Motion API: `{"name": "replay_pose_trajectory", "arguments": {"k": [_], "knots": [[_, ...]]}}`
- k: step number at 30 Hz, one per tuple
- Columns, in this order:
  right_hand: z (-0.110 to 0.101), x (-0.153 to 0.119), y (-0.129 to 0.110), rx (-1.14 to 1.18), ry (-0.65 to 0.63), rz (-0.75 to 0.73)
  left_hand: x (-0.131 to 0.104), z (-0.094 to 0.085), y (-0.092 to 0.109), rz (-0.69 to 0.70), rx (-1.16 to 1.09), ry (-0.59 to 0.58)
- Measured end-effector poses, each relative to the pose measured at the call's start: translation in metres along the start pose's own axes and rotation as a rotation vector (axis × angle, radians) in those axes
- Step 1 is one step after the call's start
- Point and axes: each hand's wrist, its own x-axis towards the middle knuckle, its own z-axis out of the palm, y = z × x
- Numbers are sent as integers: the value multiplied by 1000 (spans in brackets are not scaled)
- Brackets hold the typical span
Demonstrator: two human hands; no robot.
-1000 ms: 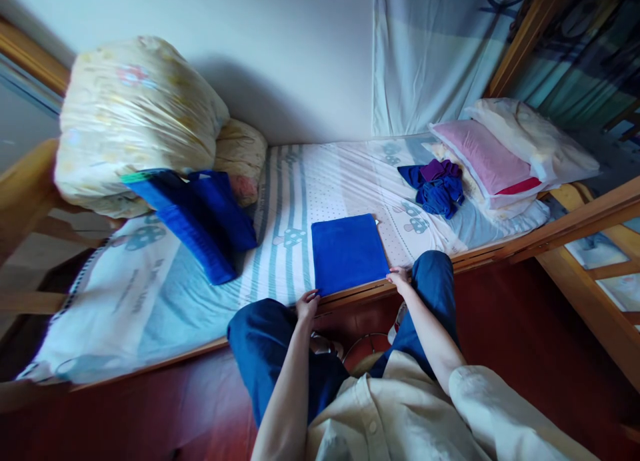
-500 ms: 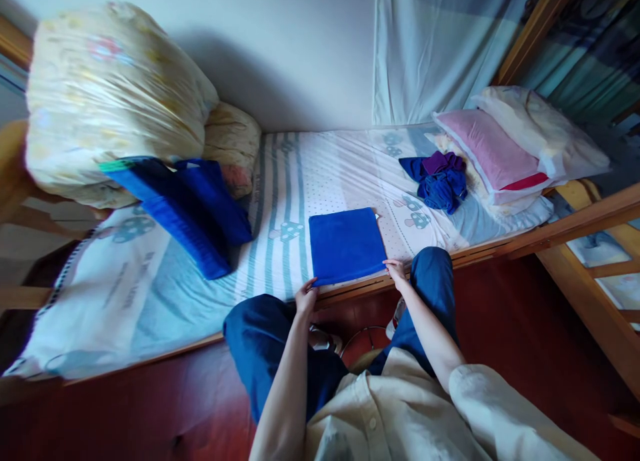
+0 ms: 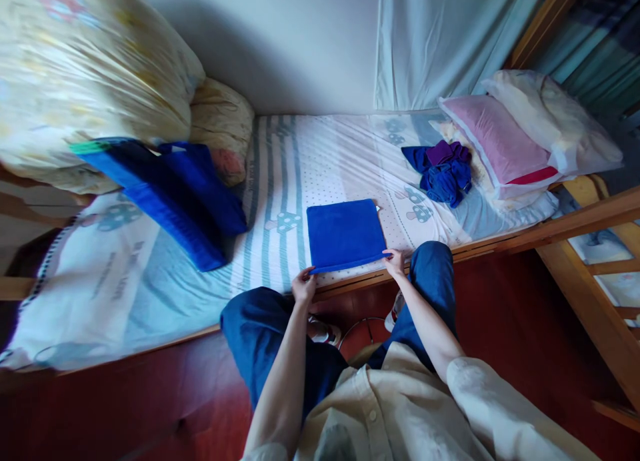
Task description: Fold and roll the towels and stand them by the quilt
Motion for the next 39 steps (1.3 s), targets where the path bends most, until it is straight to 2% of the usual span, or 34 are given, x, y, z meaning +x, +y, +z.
{"name": "replay_pose_trajectory", "arguments": {"k": [4,7,9,14,19,27,32,39], "knots": [[1,4,0,-48,41,-46,3,1,0,-31,31,31],[2,7,0,-68,104,-121,4,0,3,30,59,113],[4,10,1,-25,91,-153,3,0,6,84,50,140],[12,11,4,159,-4,-140,-1,3,12,122,-96,26],[12,9,4,184,-18,-62,-3,6,15,81,-235,-52],[2,2,-2,37,53,-66,-5,-3,15,120,137,36],[2,-2,-2,4,23,-50,-10,-3,13,67,176,98],[0,-3,4,-113,12,-36,-11,-2,10,11,200,104]]}}
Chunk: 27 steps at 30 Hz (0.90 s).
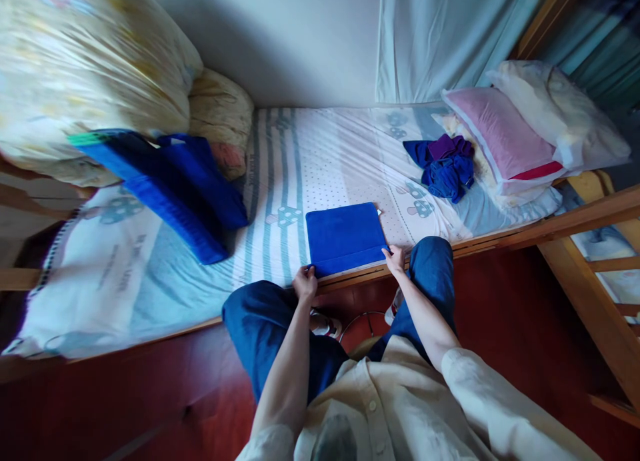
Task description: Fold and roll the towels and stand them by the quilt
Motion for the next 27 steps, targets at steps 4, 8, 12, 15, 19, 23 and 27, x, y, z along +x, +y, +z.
{"name": "replay_pose_trajectory", "arguments": {"k": [4,8,12,15,19,23,27], "knots": [[3,2,4,-26,7,7,1,2,-3,-22,29,1],[8,6,8,-31,22,39,3,4,-7,-37,53,-8],[14,9,10,-78,39,74,6,6,-8,-63,94,-5],[16,10,10,-86,56,111,7,7,-8,-74,111,0],[18,9,7,-125,67,157,9,7,-7,-86,142,-11],[18,9,2,-174,57,181,13,7,-6,-114,160,-13],[17,10,-4,-247,49,220,13,3,2,-155,237,-44]]}}
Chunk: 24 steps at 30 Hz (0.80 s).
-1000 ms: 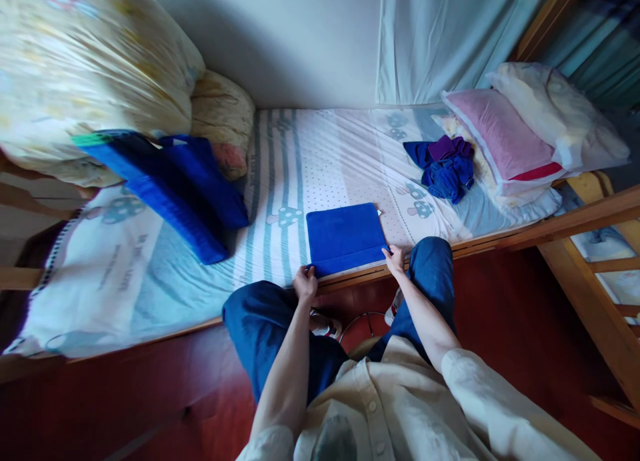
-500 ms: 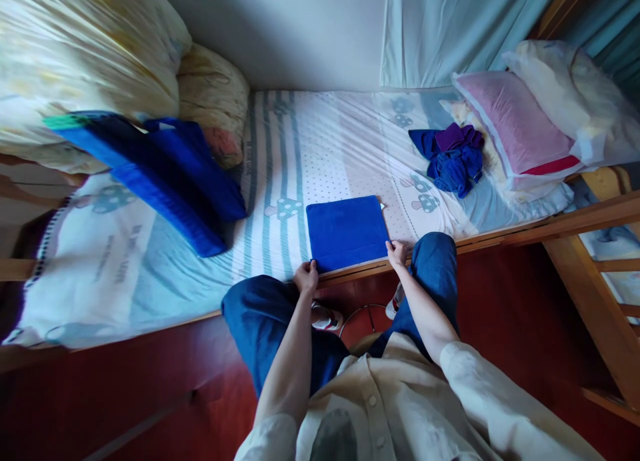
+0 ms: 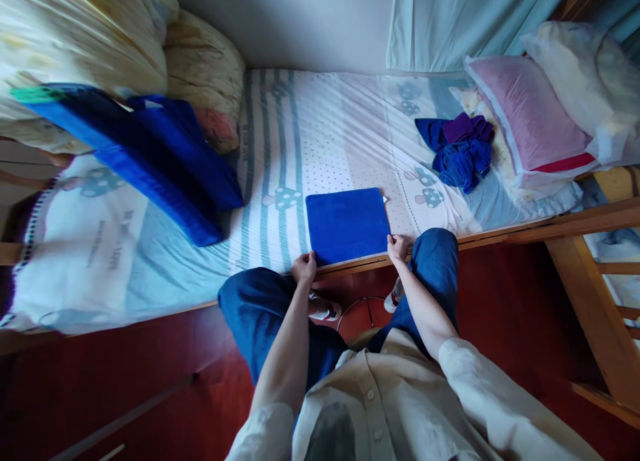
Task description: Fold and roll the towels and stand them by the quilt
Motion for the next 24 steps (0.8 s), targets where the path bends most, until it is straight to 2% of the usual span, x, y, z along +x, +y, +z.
{"name": "replay_pose_trajectory", "arguments": {"k": [5,13,24], "knots": [[-4,-5,-7,-60,-11,27,-8,-9,11,-5,163,-74],[-5,-15,-16,-125,24,40,-22,-17,26,27,208,-47],[-6,-17,-22,-208,35,20,-24,-19,34,41,327,-32]]}}
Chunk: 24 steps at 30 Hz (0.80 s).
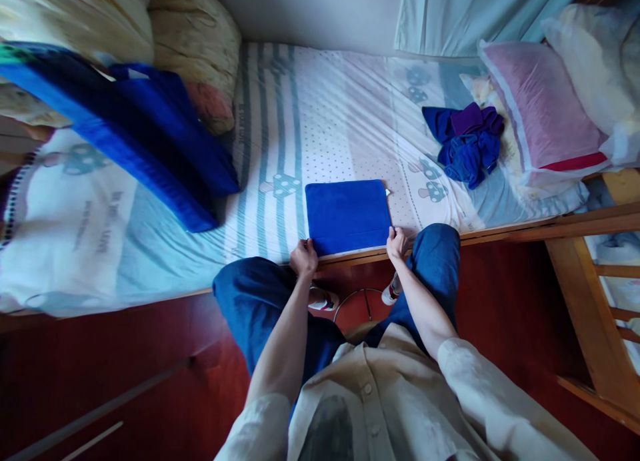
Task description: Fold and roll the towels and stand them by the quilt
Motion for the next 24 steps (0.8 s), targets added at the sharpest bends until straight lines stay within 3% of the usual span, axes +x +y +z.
{"name": "replay_pose_trajectory", "arguments": {"k": [11,24], "knots": [[-4,4,-9,-104,-83,46,2,3,1,20,125,-29],[-7,0,-5,-59,-73,15,-4,2,-1,18,91,-8]]}}
